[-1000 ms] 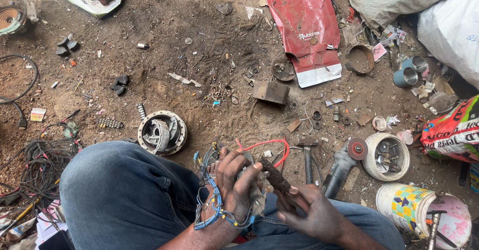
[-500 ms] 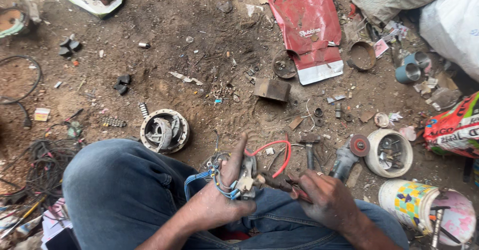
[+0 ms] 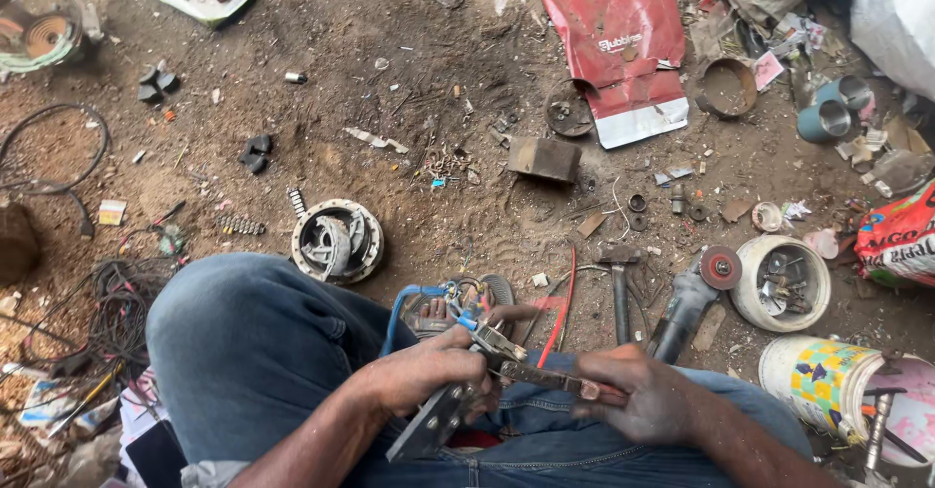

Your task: The person sits on the ground and uses pliers and a screwdriver to manipulate wires and terminals on a small black electronic component. They repeatedly adjust connections and inspect the component throughout the clip.

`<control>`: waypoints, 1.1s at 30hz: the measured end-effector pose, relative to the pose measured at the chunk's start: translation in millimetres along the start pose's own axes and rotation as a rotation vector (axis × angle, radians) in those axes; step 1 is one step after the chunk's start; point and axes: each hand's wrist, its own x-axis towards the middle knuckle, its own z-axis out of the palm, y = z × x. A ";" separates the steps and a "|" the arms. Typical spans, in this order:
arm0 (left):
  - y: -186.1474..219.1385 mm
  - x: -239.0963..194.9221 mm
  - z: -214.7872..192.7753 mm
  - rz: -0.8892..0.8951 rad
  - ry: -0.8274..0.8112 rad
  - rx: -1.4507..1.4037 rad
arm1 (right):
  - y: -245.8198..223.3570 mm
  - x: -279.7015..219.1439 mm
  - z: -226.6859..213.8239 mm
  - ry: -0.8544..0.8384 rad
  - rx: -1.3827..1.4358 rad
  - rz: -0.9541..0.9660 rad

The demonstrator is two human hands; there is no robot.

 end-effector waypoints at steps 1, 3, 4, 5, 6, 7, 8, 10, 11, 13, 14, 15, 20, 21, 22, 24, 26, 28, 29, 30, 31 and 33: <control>-1.1 -0.4 0.7 0.029 -0.085 -0.118 | 2.1 -2.1 2.7 -0.032 0.089 0.006; -1.8 -0.8 3.5 0.090 -0.257 -0.349 | 5.0 -4.8 6.0 -0.110 0.184 -0.022; -2.5 -3.2 5.7 0.074 -0.261 -0.384 | 4.9 -5.4 6.6 -0.152 0.229 -0.035; -4.1 -6.7 8.8 0.058 -0.265 -0.419 | 2.9 -5.8 7.8 -0.152 0.231 0.000; -4.3 -8.2 10.7 0.040 -0.274 -0.451 | -0.8 -5.9 9.4 -0.148 0.231 0.037; -4.0 -7.9 11.6 0.056 -0.337 -0.466 | -5.0 -4.8 10.0 -0.144 0.230 0.074; -5.3 -7.8 13.0 0.070 -0.400 -0.482 | -10.6 -4.3 11.1 -0.200 0.453 0.144; -8.6 -5.1 14.7 0.076 -0.453 -0.496 | -25.5 -4.7 14.9 -0.305 0.899 0.286; -10.7 -2.8 15.5 0.068 -0.444 -0.494 | -31.2 -3.2 13.2 -0.285 0.909 0.241; -16.2 0.0 15.1 0.048 -0.411 -0.519 | -38.8 0.3 9.4 -0.248 0.930 0.154; -18.1 2.9 14.8 0.037 -0.390 -0.545 | -40.6 1.4 7.0 -0.254 0.927 0.183; -19.2 4.3 14.0 0.026 -0.369 -0.572 | -41.1 1.5 4.9 -0.260 0.923 0.212; -8.6 9.7 15.0 0.147 -0.232 -0.342 | -21.5 -3.1 -9.4 -0.257 0.538 0.336; -3.5 10.5 16.5 0.205 -0.200 -0.258 | -17.0 -5.0 -13.5 -0.259 0.292 0.384; 1.3 8.6 17.9 0.222 -0.108 -0.079 | -12.9 -5.5 -17.4 -0.258 0.046 0.429; 8.4 0.1 18.9 0.251 0.078 0.279 | -9.7 -6.8 -21.4 -0.165 0.088 0.244; 11.3 -7.2 19.7 0.282 0.150 0.408 | -10.4 -3.4 -21.8 -0.074 0.081 0.163; 11.8 -7.8 20.5 0.342 0.218 0.497 | -14.5 2.6 -18.4 0.018 0.022 0.184; 11.3 -6.0 21.1 0.389 0.250 0.521 | -18.4 4.1 -14.6 0.119 -0.090 0.189; 10.8 -2.7 21.2 0.438 0.283 0.545 | -21.7 5.7 -12.1 0.217 -0.204 0.192; 10.1 0.4 20.8 0.445 0.334 0.552 | -24.6 6.9 -9.7 0.315 -0.318 0.194; 7.1 5.7 19.0 0.460 0.444 0.563 | -25.9 9.2 -9.9 0.331 -0.265 0.319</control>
